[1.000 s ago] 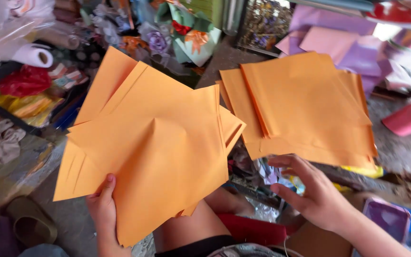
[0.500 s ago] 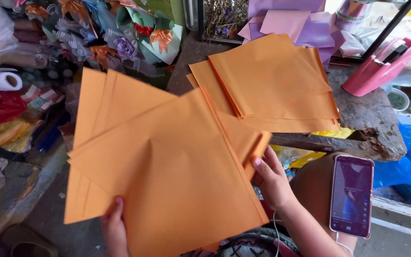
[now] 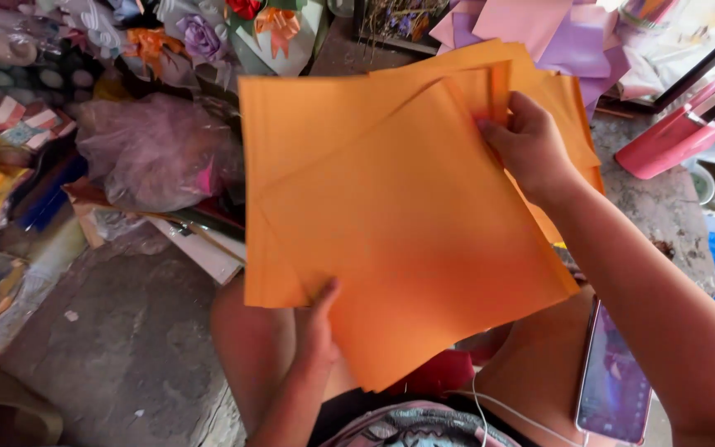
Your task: The person folds a large orange sheet of paper in half and uses scissors to cut it into smaller pieces. They then unfold the cut sheets and sort them into separate stacks on their lap.
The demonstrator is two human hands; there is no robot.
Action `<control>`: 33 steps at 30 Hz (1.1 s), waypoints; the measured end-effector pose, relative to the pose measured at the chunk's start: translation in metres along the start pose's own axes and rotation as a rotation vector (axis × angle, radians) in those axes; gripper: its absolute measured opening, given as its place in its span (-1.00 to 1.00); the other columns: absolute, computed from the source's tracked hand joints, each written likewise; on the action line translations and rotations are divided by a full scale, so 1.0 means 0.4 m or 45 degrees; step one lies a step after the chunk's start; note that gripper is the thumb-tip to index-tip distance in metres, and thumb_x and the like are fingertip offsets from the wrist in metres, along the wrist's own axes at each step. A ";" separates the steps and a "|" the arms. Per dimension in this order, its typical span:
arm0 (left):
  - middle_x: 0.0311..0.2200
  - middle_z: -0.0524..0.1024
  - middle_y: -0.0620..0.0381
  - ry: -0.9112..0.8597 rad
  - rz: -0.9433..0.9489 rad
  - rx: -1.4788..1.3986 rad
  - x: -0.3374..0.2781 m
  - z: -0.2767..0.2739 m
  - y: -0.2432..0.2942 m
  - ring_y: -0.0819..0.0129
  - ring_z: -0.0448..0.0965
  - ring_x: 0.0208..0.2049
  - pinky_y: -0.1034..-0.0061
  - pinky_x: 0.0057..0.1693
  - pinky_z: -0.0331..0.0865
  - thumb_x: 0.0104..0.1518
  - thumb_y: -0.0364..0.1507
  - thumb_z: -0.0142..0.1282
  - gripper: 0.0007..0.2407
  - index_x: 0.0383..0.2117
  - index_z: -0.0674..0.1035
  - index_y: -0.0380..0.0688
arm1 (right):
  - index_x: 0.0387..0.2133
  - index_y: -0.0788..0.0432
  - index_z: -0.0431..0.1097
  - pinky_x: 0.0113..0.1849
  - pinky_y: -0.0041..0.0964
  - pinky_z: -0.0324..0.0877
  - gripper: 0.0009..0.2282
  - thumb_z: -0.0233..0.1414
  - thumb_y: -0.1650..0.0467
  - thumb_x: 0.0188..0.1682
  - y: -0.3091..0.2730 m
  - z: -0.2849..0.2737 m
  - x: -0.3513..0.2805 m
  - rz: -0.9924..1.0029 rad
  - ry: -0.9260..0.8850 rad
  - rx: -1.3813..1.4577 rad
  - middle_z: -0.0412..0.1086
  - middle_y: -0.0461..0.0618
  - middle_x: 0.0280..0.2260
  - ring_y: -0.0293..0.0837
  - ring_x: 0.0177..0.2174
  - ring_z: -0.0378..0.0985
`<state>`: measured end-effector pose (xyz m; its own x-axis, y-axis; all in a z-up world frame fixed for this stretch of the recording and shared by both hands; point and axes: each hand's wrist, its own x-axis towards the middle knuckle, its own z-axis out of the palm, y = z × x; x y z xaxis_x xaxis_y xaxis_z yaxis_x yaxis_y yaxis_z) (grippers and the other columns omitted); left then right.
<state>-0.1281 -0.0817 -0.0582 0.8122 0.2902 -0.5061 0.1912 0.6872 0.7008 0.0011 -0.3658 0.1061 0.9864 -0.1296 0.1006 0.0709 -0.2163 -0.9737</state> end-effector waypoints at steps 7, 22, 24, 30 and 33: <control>0.12 0.56 -0.07 -0.032 -0.103 -0.123 -0.034 0.051 -0.003 0.09 0.54 0.15 0.26 0.33 0.36 -0.09 -0.53 0.25 -0.49 0.12 0.51 -0.26 | -0.22 0.06 0.35 -0.25 -0.21 0.38 -0.63 0.29 0.39 -0.30 0.204 -0.023 0.155 -0.099 0.138 -0.656 0.44 -0.08 -0.24 -0.18 -0.22 0.50; 0.11 0.54 -0.03 -0.048 0.043 -0.100 0.000 0.005 -0.077 0.11 0.53 0.14 0.22 0.30 0.38 -0.08 -0.51 0.27 -0.47 0.13 0.46 -0.21 | -0.26 0.00 0.50 -0.28 -0.09 0.37 -0.75 0.18 0.17 -0.11 0.167 0.049 0.193 0.524 -0.050 -1.162 0.48 -0.09 -0.21 -0.03 -0.20 0.48; 0.12 0.53 -0.06 -0.064 0.041 -0.153 0.002 0.000 -0.081 0.09 0.52 0.15 0.22 0.32 0.36 -0.06 -0.54 0.24 -0.47 0.16 0.44 -0.21 | -0.32 -0.03 0.55 -0.03 -0.11 0.36 -0.79 0.28 0.20 -0.14 0.238 0.026 0.225 0.336 0.037 -0.976 0.16 -0.05 -0.02 -0.04 -0.04 0.35; 0.04 0.60 -0.05 0.064 0.089 -0.032 0.019 -0.011 -0.105 0.18 0.57 0.08 0.34 0.30 0.36 -0.14 -0.49 0.34 -0.50 0.03 0.55 -0.32 | -0.31 -0.08 0.37 -0.47 -0.37 0.21 -0.93 0.05 0.32 -0.03 0.162 -0.067 0.288 0.373 0.285 -0.181 0.34 -0.23 -0.41 -0.28 -0.50 0.34; 0.02 0.61 -0.03 0.026 0.151 -0.035 0.016 -0.003 -0.093 0.19 0.58 0.09 0.36 0.30 0.37 -0.13 -0.48 0.36 -0.55 -0.02 0.59 -0.30 | -0.22 -0.13 0.37 -0.58 -0.35 0.27 -0.96 0.08 0.29 0.15 0.145 -0.190 0.336 0.234 0.438 -0.379 0.36 -0.25 -0.43 -0.32 -0.56 0.37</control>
<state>-0.1306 -0.1046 -0.0880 0.8166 0.3839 -0.4310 0.0793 0.6650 0.7426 0.1267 -0.4693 0.0788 0.8692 -0.4926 0.0429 -0.1945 -0.4204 -0.8863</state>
